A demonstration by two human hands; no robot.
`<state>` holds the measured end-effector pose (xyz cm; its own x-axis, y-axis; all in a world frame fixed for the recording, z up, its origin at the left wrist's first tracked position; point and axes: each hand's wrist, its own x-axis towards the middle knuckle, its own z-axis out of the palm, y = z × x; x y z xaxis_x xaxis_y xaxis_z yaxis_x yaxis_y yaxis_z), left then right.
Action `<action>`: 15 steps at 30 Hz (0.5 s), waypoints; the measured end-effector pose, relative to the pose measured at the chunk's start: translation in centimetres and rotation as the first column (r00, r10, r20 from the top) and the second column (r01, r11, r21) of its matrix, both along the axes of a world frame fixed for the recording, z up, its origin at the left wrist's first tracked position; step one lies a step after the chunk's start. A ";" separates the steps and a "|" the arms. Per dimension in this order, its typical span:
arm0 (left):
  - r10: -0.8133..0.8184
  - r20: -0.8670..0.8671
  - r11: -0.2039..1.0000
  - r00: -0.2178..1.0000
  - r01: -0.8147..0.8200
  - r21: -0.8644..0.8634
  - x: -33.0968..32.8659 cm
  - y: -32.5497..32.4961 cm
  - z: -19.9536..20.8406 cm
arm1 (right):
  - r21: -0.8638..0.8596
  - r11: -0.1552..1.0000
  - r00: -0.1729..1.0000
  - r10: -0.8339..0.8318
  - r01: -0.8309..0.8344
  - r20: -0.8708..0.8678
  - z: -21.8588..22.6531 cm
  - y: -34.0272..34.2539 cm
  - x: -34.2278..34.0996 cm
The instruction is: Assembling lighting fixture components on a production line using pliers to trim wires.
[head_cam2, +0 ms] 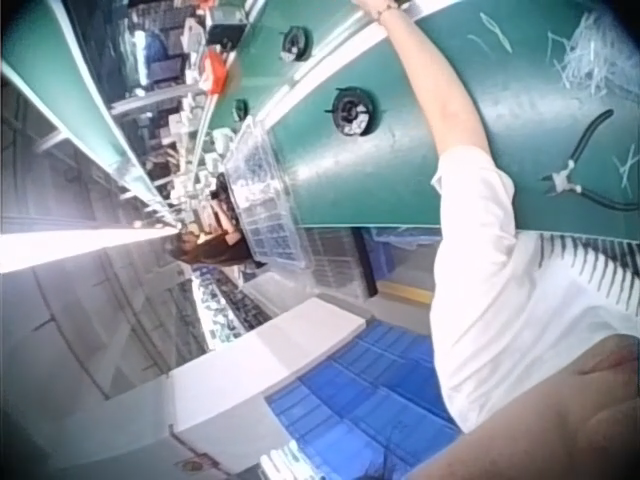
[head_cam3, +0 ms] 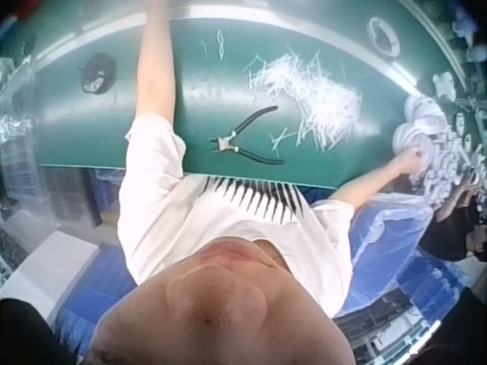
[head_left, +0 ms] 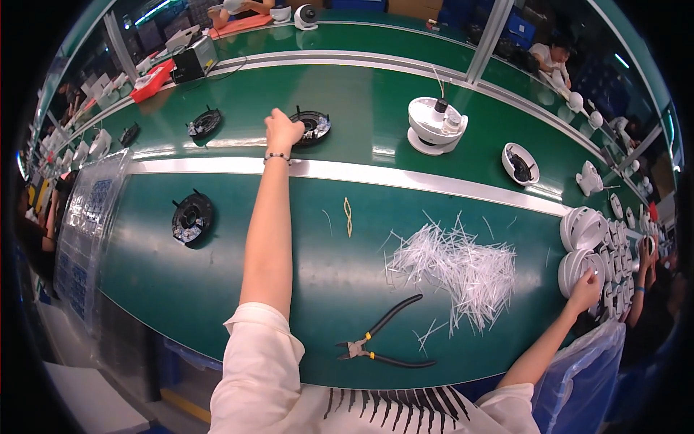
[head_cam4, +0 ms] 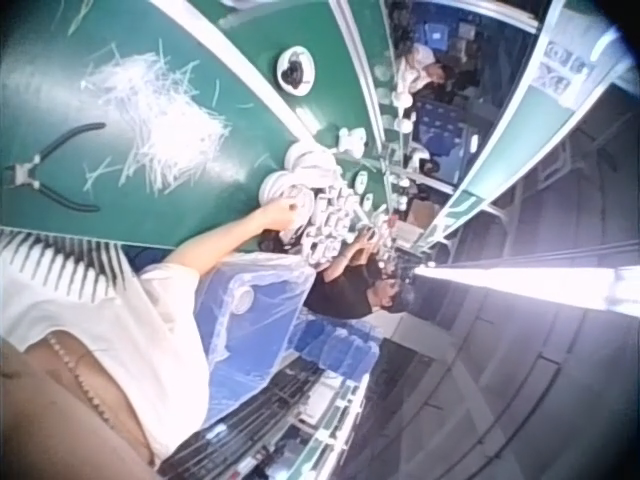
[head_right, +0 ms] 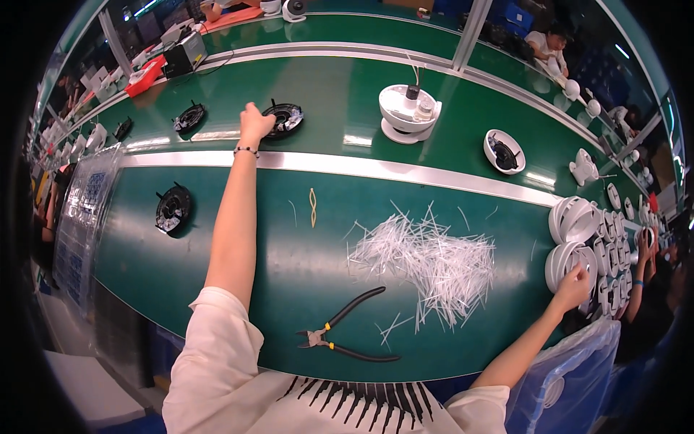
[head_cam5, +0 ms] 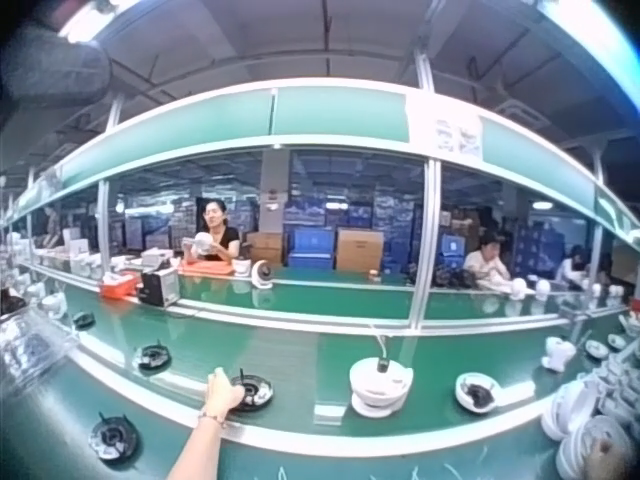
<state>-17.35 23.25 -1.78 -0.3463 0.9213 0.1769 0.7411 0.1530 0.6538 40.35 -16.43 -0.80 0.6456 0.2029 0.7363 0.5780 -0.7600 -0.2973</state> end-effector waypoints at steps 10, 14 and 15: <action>-0.090 0.702 0.990 0.706 0.140 -0.014 -0.6 0.6 -0.4 | -0.128 0.976 0.979 0.158 -0.175 -0.130 -0.6 0.0 0.5; -0.215 0.743 0.975 0.634 0.177 0.131 -0.1 -0.9 2.1 | 0.036 0.990 0.990 0.131 -0.133 0.053 0.7 0.3 -1.4; -0.232 0.752 0.973 0.617 0.144 0.182 0.3 -1.2 3.1 | 0.053 0.997 0.995 0.056 -0.060 0.084 1.7 0.2 -2.5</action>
<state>-17.08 22.03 1.27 -0.2177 0.9758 0.0192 -0.0270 -0.0257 0.9993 37.84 -16.19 0.90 0.5702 0.1954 0.7979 0.6449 -0.7081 -0.2875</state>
